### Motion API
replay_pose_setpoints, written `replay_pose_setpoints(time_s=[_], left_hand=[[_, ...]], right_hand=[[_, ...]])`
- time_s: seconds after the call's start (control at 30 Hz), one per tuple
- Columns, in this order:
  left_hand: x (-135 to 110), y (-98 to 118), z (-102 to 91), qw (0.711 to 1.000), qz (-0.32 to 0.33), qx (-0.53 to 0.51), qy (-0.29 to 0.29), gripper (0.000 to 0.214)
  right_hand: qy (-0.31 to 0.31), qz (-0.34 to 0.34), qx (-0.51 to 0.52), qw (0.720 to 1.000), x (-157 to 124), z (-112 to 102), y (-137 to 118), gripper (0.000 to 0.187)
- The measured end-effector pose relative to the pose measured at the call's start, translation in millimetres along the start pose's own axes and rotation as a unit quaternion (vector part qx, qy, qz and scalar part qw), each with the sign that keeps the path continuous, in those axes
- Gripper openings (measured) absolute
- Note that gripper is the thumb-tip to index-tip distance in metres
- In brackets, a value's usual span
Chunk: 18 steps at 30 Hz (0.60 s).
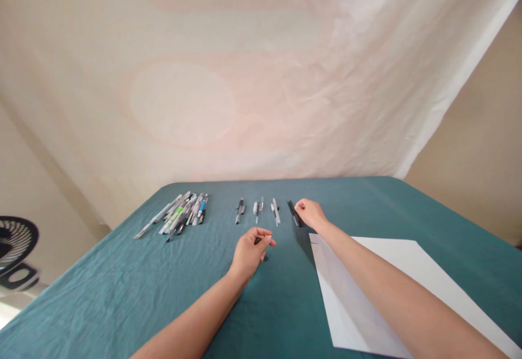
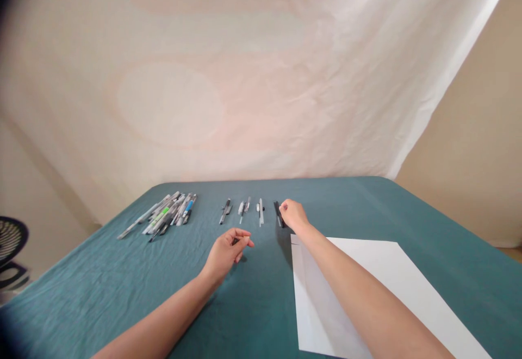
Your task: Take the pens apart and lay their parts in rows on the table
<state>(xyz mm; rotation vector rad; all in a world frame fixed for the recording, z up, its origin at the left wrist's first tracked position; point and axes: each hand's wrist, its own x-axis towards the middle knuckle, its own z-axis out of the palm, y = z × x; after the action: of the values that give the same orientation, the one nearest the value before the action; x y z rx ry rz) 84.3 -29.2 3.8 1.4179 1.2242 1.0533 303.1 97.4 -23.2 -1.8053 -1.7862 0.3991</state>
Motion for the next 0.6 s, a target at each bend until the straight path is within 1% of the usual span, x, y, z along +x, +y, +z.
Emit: replay_pose_setpoints(time_s=[0.07,0.13,0.17,0.23,0.3,0.33,0.37,0.4,0.53,0.6], left_hand=[[11.7,6.7,-1.8,0.997,0.038,0.074,0.007,0.022],[29.1,15.7,-1.0,0.979,0.095,0.179,0.021,0.017],[39.4,20.6,0.7,0.962,0.127,0.239,0.028,0.014],[62.1,29.8,6.9,0.916,0.168,0.361,0.036,0.012],[85.0,36.7,15.6,0.867,0.169,0.468,0.037,0.013],[95.7,38.9,20.4,0.848,0.163,0.504,0.035,0.014],[105.6,40.2,25.1,0.835,0.154,0.527,0.034,0.014],[114.6,40.8,29.6,0.828,0.147,0.540,0.030,0.015],[139.8,37.0,43.2,0.821,0.132,0.555,0.018,0.015],[147.3,32.7,47.1,0.818,0.130,0.561,0.010,0.014]], right_hand=[[0.007,-0.021,-0.001,1.000,-5.4,-2.9,4.7,0.018],[0.015,-0.040,-0.003,0.999,-9.5,-4.4,8.4,0.019],[0.016,-0.048,-0.004,0.999,-11.1,-4.8,9.7,0.019],[0.015,-0.064,-0.006,0.998,-13.9,-5.5,11.3,0.017],[0.010,-0.081,-0.007,0.997,-16.5,-7.1,12.0,0.015],[0.009,-0.090,-0.007,0.996,-17.8,-8.4,12.1,0.015],[0.009,-0.097,-0.008,0.995,-19.1,-10.1,12.1,0.016],[0.009,-0.104,-0.009,0.995,-20.2,-12.0,12.1,0.018],[-0.004,-0.144,-0.005,0.990,-23.0,-20.6,11.4,0.026],[-0.029,-0.179,0.001,0.983,-23.8,-23.7,10.8,0.037]])
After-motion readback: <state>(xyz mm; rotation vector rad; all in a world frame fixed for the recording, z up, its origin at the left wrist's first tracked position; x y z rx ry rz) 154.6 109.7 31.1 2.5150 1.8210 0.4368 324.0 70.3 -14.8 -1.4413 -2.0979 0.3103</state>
